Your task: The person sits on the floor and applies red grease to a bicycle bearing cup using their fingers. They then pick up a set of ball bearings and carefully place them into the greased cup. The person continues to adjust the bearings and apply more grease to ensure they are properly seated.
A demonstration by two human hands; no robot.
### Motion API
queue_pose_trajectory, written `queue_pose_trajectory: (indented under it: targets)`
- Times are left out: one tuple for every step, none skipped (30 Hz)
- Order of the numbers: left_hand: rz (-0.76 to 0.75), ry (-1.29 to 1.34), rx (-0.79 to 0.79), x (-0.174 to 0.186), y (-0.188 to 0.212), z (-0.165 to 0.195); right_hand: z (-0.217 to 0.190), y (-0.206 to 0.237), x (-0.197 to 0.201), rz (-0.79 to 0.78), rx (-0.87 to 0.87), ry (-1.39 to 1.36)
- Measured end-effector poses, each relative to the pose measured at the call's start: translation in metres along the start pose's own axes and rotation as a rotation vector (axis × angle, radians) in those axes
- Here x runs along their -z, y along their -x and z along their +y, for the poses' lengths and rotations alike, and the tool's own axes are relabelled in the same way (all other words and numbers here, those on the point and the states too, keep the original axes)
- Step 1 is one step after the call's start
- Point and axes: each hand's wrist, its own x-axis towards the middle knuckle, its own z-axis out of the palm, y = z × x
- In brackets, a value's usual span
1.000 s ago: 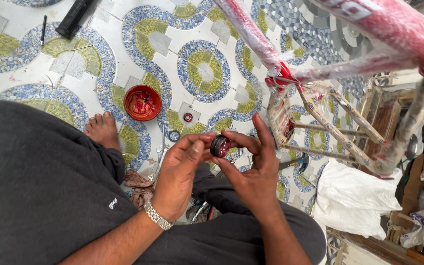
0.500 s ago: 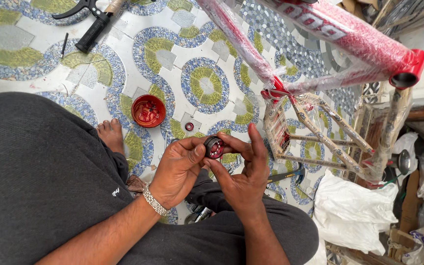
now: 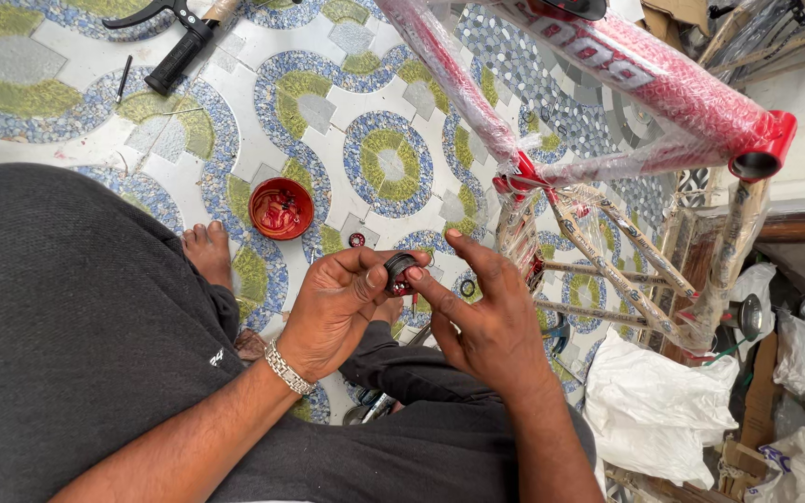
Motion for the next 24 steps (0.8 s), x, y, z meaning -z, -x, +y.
queue_pose_trajectory:
  targets:
    - [-0.003, -0.008, -0.012, 0.0, 0.0, 0.001, 0.0, -0.001, 0.0, 0.0, 0.001, 0.03]
    - [-0.006, -0.016, -0.024, 0.0, 0.0, 0.003, -0.001, -0.002, 0.0, -0.002, 0.002, 0.061]
    - [-0.007, -0.021, -0.035, 0.001, 0.0, 0.003, -0.003, -0.002, -0.002, 0.008, -0.006, 0.096]
    - [-0.007, -0.02, -0.054, 0.0, 0.0, 0.004, -0.006, -0.002, -0.005, 0.016, -0.012, 0.13]
    - [-0.008, -0.019, -0.071, 0.001, -0.001, 0.004, -0.009, -0.002, -0.008, 0.025, -0.02, 0.165]
    - [-0.009, -0.019, -0.088, 0.001, -0.001, 0.004, -0.014, -0.001, -0.011, 0.051, -0.055, 0.137]
    - [-0.017, -0.036, -0.099, 0.002, -0.001, 0.004, -0.019, 0.001, -0.015, 0.076, -0.091, 0.109]
    - [-0.025, -0.053, -0.112, 0.003, -0.001, 0.004, -0.025, 0.002, -0.019, 0.101, -0.125, 0.081]
    - [-0.035, -0.07, -0.125, 0.004, -0.001, 0.004, -0.033, 0.004, -0.024, 0.126, -0.18, 0.003]
    - [-0.023, -0.068, -0.124, 0.004, -0.001, 0.004, -0.041, 0.006, -0.03, 0.151, -0.235, -0.075]
    - [-0.012, -0.065, -0.122, 0.005, -0.001, 0.003, -0.049, 0.008, -0.035, 0.176, -0.29, -0.153]
    - [-0.001, -0.062, -0.121, 0.005, -0.001, 0.002, -0.056, 0.01, -0.04, 0.197, -0.34, -0.217]
    - [-0.016, -0.109, -0.155, 0.006, -0.001, 0.002, -0.062, 0.012, -0.044, 0.219, -0.39, -0.282]
    - [-0.031, -0.157, -0.186, 0.006, -0.001, 0.001, -0.069, 0.014, -0.048, 0.241, -0.442, -0.347]
    - [-0.046, -0.204, -0.218, 0.006, 0.0, 0.001, -0.075, 0.016, -0.052, 0.269, -0.483, -0.444]
    - [-0.068, -0.256, -0.238, 0.007, 0.0, 0.002, -0.08, 0.018, -0.055, 0.297, -0.524, -0.542]
    - [-0.093, -0.307, -0.257, 0.007, 0.001, 0.004, -0.085, 0.02, -0.057, 0.328, -0.565, -0.638]
    - [-0.118, -0.358, -0.276, 0.007, 0.001, 0.005, -0.089, 0.023, -0.058, 0.355, -0.624, -0.808]
    - [-0.13, -0.417, -0.292, 0.006, 0.002, 0.007, -0.093, 0.024, -0.058, 0.381, -0.678, -0.977]
    - [-0.144, -0.477, -0.309, 0.004, 0.002, 0.01, -0.095, 0.025, -0.058, 0.407, -0.73, -1.148]
    - [-0.159, -0.538, -0.325, 0.003, 0.002, 0.013, -0.097, 0.027, -0.056, 0.454, -0.813, -1.308]
    - [-0.182, -0.668, -0.363, 0.001, 0.002, 0.017, -0.098, 0.028, -0.053, 0.501, -0.895, -1.469]
    - [-0.206, -0.799, -0.401, -0.002, 0.002, 0.021, -0.098, 0.028, -0.05, 0.547, -0.976, -1.633]
    - [-0.228, -0.929, -0.438, -0.004, 0.002, 0.026, -0.097, 0.03, -0.044, 0.548, -1.0, -1.729]
